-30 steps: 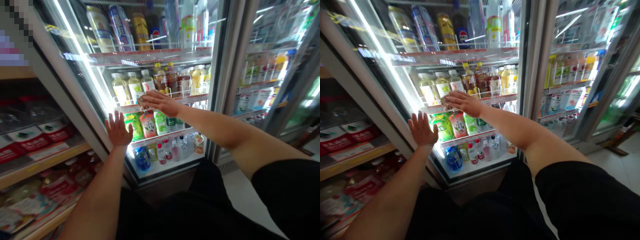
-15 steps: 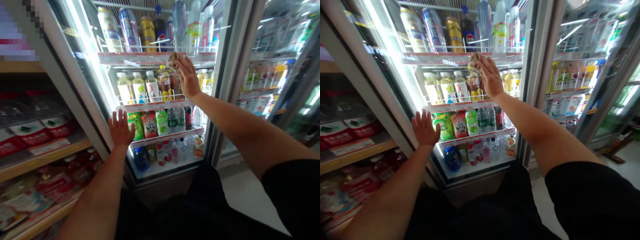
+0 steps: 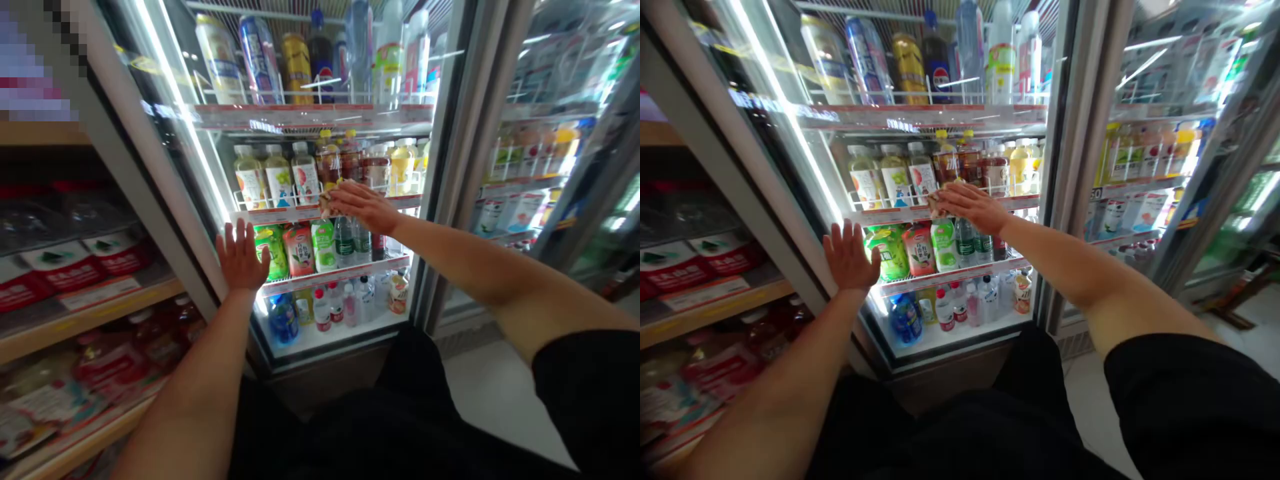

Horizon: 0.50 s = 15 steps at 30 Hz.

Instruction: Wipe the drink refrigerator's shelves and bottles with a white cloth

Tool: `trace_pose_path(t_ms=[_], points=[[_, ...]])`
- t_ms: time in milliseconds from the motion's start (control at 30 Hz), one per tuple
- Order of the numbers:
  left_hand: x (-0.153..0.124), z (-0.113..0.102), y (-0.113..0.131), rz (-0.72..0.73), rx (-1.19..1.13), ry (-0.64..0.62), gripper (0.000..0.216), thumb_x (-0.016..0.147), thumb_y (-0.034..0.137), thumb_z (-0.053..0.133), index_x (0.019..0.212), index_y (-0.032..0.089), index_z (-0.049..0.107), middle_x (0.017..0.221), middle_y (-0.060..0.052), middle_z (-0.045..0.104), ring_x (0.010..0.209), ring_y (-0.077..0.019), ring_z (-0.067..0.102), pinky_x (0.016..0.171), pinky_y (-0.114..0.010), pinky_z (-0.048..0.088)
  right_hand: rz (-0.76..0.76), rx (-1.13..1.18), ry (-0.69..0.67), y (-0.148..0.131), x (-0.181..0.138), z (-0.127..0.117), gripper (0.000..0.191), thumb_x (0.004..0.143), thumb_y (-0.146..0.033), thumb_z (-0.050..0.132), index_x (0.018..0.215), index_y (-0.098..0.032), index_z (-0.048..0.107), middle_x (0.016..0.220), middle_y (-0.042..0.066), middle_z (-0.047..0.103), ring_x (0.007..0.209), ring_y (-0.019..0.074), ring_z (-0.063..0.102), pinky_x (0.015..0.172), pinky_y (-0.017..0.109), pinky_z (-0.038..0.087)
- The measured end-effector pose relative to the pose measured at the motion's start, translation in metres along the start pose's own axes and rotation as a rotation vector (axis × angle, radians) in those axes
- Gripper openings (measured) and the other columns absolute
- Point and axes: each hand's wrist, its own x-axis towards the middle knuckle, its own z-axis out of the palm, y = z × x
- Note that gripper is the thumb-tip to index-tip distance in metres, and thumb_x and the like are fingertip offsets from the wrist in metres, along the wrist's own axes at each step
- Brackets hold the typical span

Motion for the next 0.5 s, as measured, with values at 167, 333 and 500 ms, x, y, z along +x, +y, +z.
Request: trace_pose_path(t_ms=[167, 333, 500], points=[[0.000, 0.000, 0.000, -0.014, -0.006, 0.001, 0.073, 0.097, 0.049, 0.047, 0.160, 0.014, 0.037, 0.168, -0.016, 0.032, 0.161, -0.0327, 0.009, 0.131, -0.055, -0.002, 0.149, -0.093, 0.158, 0.049, 0.029, -0.041, 0.048, 0.104, -0.017, 0.036, 0.146, -0.026, 0.057, 0.160, -0.001, 0.050, 0.156, 0.0208, 0.033, 0.132, 0.051, 0.028], [-0.001, 0.001, -0.001, 0.029, 0.027, 0.018, 0.071, 0.099, 0.049, 0.045, 0.160, 0.013, 0.038, 0.167, -0.015, 0.033, 0.160, -0.0326, 0.011, 0.131, -0.054, -0.001, 0.481, -0.156, 0.413, 0.092, 0.035, -0.061, 0.053, 0.108, -0.030, 0.022, 0.150, -0.018, 0.052, 0.164, 0.007, 0.045, 0.159, 0.0174, 0.024, 0.133, 0.049, 0.019], [-0.002, 0.002, -0.002, 0.021, 0.018, 0.008, 0.072, 0.098, 0.048, 0.047, 0.161, 0.014, 0.036, 0.167, -0.016, 0.033, 0.161, -0.0322, 0.009, 0.131, -0.056, -0.001, 0.546, -0.147, 0.479, 0.079, 0.003, -0.040, 0.053, 0.105, -0.027, 0.026, 0.155, -0.024, 0.045, 0.164, 0.006, 0.044, 0.160, 0.0227, 0.023, 0.131, 0.059, 0.022]])
